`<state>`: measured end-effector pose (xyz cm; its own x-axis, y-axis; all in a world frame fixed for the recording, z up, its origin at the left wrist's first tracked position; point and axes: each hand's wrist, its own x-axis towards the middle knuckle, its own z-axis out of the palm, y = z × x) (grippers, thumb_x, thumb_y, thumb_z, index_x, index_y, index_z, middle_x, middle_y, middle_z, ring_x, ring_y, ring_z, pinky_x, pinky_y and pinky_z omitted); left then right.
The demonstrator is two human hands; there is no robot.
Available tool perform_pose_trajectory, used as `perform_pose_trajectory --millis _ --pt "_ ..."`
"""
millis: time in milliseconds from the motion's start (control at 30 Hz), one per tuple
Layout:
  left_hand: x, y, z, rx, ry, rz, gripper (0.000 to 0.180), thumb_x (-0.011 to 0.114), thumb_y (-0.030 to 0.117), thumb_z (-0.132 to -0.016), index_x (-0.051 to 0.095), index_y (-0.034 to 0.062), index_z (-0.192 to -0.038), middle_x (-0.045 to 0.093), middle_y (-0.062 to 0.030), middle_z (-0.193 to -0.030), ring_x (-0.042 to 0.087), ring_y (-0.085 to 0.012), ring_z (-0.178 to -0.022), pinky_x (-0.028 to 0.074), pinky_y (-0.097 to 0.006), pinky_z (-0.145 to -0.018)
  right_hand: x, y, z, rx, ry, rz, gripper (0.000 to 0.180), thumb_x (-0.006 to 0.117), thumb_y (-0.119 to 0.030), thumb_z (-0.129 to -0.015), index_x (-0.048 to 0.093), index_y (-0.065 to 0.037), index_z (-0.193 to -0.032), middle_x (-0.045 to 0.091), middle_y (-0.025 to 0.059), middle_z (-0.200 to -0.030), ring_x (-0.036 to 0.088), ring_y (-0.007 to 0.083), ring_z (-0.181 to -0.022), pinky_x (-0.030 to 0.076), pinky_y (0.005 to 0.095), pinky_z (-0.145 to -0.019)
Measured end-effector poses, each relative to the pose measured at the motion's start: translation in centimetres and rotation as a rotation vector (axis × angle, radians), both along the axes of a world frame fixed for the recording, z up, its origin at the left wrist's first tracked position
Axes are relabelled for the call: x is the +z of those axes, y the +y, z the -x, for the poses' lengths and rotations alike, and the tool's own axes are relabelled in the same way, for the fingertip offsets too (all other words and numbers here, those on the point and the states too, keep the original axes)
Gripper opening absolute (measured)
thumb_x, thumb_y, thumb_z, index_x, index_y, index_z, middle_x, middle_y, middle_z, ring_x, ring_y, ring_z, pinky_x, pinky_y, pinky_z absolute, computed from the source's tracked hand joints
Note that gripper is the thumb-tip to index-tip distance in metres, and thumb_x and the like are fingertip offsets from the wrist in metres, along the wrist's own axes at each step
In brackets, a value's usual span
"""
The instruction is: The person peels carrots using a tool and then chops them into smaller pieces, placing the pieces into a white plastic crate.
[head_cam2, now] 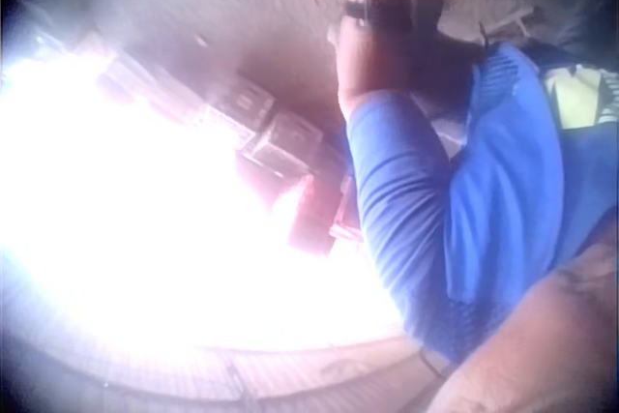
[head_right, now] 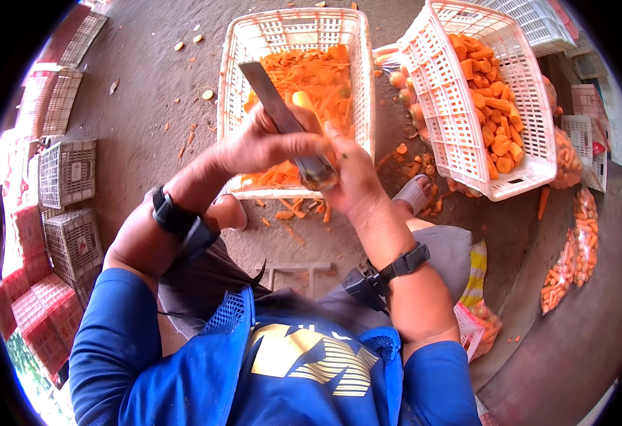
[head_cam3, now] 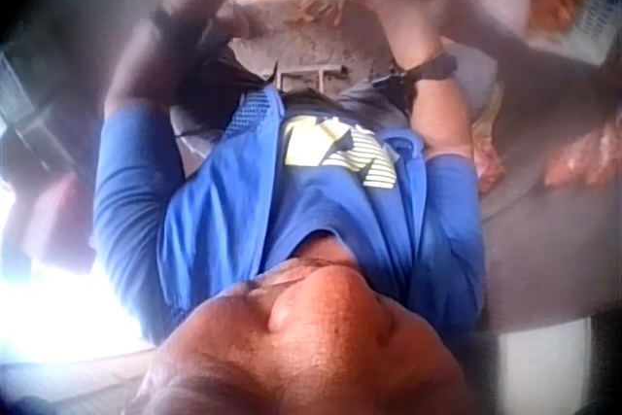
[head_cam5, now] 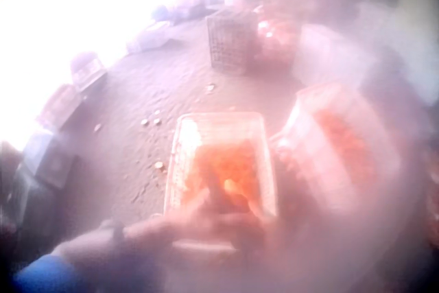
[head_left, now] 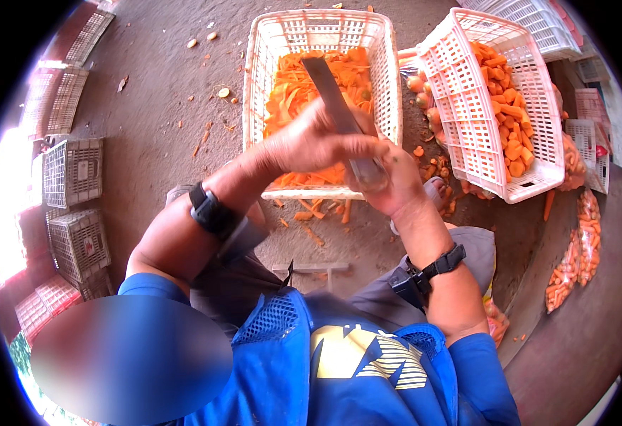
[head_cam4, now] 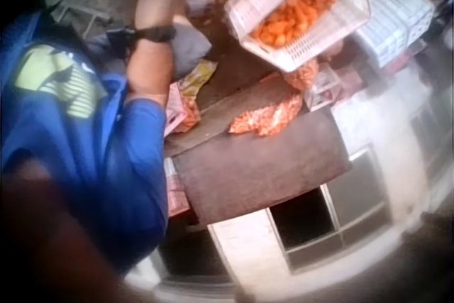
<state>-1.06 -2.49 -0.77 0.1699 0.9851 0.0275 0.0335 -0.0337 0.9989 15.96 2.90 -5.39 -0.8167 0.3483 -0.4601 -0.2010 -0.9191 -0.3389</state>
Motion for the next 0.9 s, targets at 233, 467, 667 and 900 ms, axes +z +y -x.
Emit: perform_pose_trajectory --millis 233,467,667,900 --pt "-3.0 1.5 4.0 0.253 -0.176 0.191 0.019 0.067 0.021 -0.088 0.069 0.0047 -0.079 0.06 0.0 -0.06 0.05 -0.0043 -0.049 0.035 -0.02 -0.042 1.3 -1.1 0.5 0.008 -0.043 0.041 0.036 0.041 -0.037 -0.101 0.051 -0.008 -0.119 0.059 0.0099 -0.089 0.058 0.0195 -0.069 0.047 0.0286 -0.059" --pt "-7.1 4.1 10.5 0.661 0.129 0.203 0.025 0.071 0.028 -0.086 0.069 0.0031 -0.086 0.059 0.0017 -0.062 0.045 -0.0039 -0.05 0.033 -0.02 -0.045 3.4 -1.6 0.4 0.051 -0.088 0.038 0.047 0.038 -0.042 -0.101 0.05 -0.004 -0.126 0.059 0.0116 -0.083 0.056 0.0206 -0.063 0.044 0.0303 -0.052" --pt "-3.8 3.6 8.7 0.64 0.177 0.082 0.023 0.067 0.026 -0.09 0.069 0.0037 -0.085 0.058 0.0015 -0.061 0.043 -0.0028 -0.048 0.032 -0.019 -0.045 0.3 0.1 -0.3 -0.069 -0.074 -0.015 0.041 0.043 -0.038 -0.1 0.054 -0.005 -0.122 0.063 0.0087 -0.098 0.061 0.0183 -0.076 0.049 0.032 -0.066" --pt "1.3 -0.3 0.7 0.048 -0.033 0.086 0.016 0.067 0.022 -0.09 0.068 0.0062 -0.085 0.065 0.0 -0.074 0.053 -0.0042 -0.059 0.038 -0.02 -0.049 0.4 0.6 0.1 -0.055 0.0 -0.004 0.036 0.037 -0.03 -0.102 0.05 -0.002 -0.121 0.062 0.0095 -0.102 0.062 0.0173 -0.084 0.053 0.0341 -0.07"
